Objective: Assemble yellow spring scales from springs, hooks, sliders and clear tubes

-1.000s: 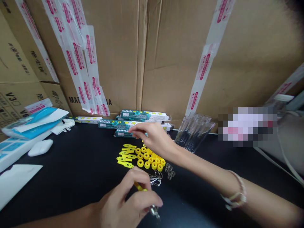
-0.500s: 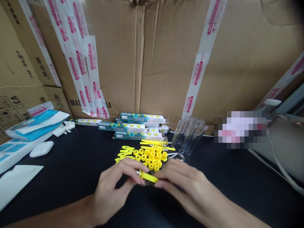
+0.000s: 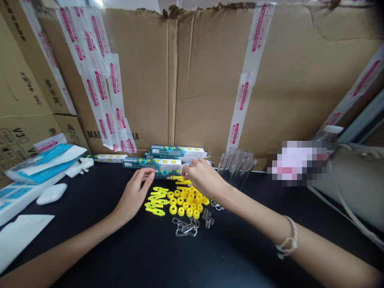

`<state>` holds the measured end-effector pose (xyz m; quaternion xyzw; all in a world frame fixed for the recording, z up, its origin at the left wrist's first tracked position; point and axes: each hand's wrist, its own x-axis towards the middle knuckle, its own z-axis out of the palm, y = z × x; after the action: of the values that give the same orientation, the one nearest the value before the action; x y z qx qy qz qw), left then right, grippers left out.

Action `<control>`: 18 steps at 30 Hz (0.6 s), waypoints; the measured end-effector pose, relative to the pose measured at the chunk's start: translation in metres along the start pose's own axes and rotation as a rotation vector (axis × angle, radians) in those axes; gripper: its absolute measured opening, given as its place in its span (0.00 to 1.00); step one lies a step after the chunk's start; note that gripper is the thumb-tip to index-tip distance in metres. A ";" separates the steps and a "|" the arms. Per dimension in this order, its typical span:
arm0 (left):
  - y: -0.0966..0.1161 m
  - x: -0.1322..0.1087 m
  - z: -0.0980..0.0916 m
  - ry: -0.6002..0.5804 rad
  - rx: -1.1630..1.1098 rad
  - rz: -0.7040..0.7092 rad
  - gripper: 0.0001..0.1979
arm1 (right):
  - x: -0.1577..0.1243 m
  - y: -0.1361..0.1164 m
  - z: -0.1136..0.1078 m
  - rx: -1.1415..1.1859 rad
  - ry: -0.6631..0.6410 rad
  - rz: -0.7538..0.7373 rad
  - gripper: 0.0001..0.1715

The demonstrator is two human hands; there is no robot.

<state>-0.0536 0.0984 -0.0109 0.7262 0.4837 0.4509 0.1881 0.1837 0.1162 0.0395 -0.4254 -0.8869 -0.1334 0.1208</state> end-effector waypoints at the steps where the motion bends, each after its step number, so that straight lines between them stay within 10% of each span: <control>1: 0.000 -0.001 0.001 -0.013 0.013 0.001 0.15 | 0.002 0.001 0.004 -0.009 -0.009 -0.004 0.06; 9: 0.010 -0.003 0.005 -0.100 0.088 0.057 0.15 | 0.002 0.003 0.012 -0.013 0.025 -0.036 0.05; 18: 0.020 -0.011 0.003 -0.116 0.118 0.149 0.13 | -0.061 -0.016 -0.034 0.179 0.217 0.024 0.12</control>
<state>-0.0417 0.0796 -0.0035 0.7948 0.4424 0.3916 0.1388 0.2111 0.0510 0.0489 -0.4064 -0.8720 -0.0973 0.2549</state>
